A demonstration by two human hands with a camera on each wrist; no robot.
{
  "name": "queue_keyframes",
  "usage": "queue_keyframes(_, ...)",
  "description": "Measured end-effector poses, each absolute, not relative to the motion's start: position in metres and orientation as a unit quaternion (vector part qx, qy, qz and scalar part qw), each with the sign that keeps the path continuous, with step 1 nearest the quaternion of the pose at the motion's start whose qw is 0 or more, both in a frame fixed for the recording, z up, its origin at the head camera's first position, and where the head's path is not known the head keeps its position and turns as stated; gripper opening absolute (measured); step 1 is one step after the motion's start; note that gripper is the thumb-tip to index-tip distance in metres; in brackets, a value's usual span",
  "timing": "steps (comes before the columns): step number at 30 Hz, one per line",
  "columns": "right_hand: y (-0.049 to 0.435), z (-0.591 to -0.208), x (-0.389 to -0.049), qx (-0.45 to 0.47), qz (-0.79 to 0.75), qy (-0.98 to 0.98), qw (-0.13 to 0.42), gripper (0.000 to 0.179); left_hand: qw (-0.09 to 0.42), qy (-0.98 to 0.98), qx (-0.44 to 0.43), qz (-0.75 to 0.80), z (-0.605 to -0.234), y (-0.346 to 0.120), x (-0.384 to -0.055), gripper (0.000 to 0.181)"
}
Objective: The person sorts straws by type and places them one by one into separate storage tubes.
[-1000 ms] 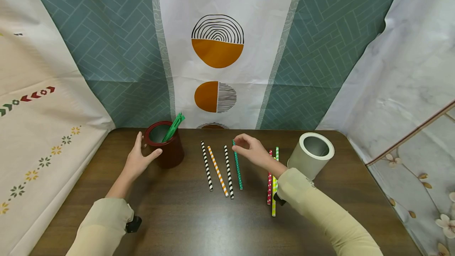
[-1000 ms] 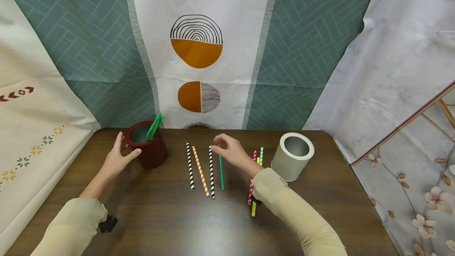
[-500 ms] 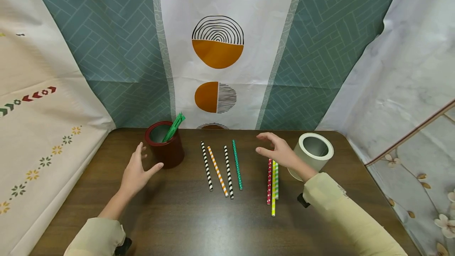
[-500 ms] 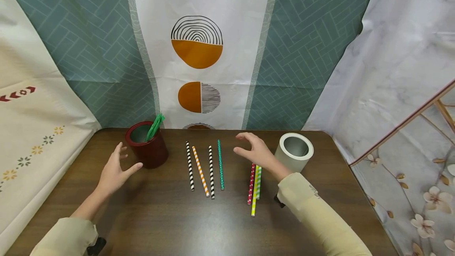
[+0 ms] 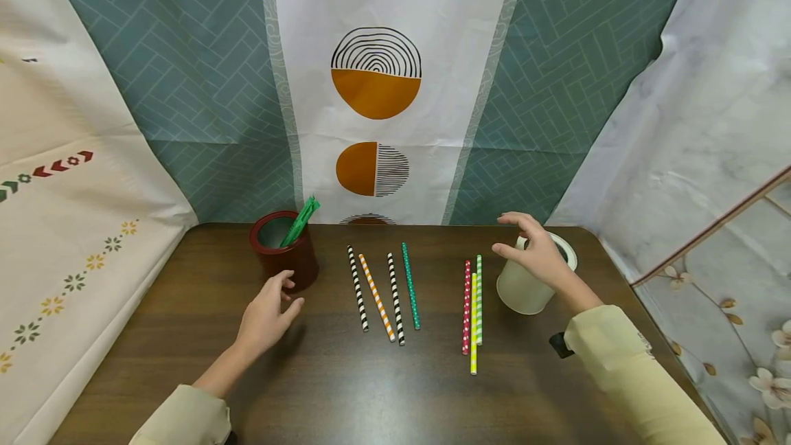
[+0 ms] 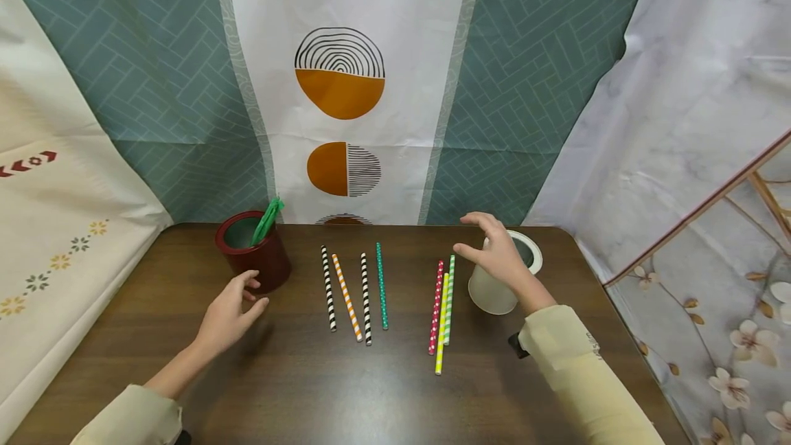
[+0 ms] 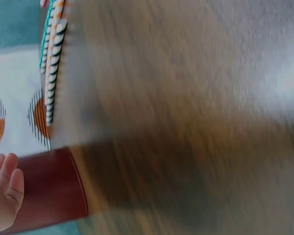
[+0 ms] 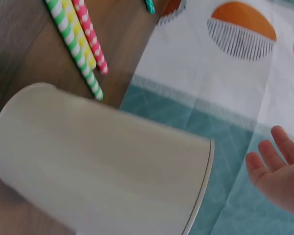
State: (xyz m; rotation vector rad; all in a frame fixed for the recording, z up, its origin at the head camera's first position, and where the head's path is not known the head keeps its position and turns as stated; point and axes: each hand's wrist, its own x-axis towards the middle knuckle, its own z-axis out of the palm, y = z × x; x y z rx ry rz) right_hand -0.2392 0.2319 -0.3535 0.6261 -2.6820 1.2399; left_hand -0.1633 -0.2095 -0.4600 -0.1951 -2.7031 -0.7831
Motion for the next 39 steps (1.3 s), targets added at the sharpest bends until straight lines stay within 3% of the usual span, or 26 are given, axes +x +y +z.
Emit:
queue_keyframes(10, 0.272, -0.364, -0.240, 0.176, 0.365, -0.913, 0.040, 0.065, 0.090, -0.950, -0.107, -0.278, -0.469, -0.187, -0.165, 0.046)
queue_keyframes(23, 0.317, -0.383, -0.232, 0.122, 0.393, -0.909, 0.068, 0.077, 0.071, -0.947, -0.098, -0.298, -0.480, -0.171, -0.172, 0.045)
queue_keyframes(31, 0.333, -0.390, -0.223, 0.078, 0.407, -0.910, 0.014, 0.086, 0.046, -0.943, -0.087, -0.318, -0.484, -0.165, -0.172, 0.043)
queue_keyframes(39, 0.338, -0.401, -0.222, 0.062, 0.417, -0.907, 0.004, 0.082, 0.040, -0.936, -0.077, -0.341, -0.487, -0.160, -0.176, 0.042)
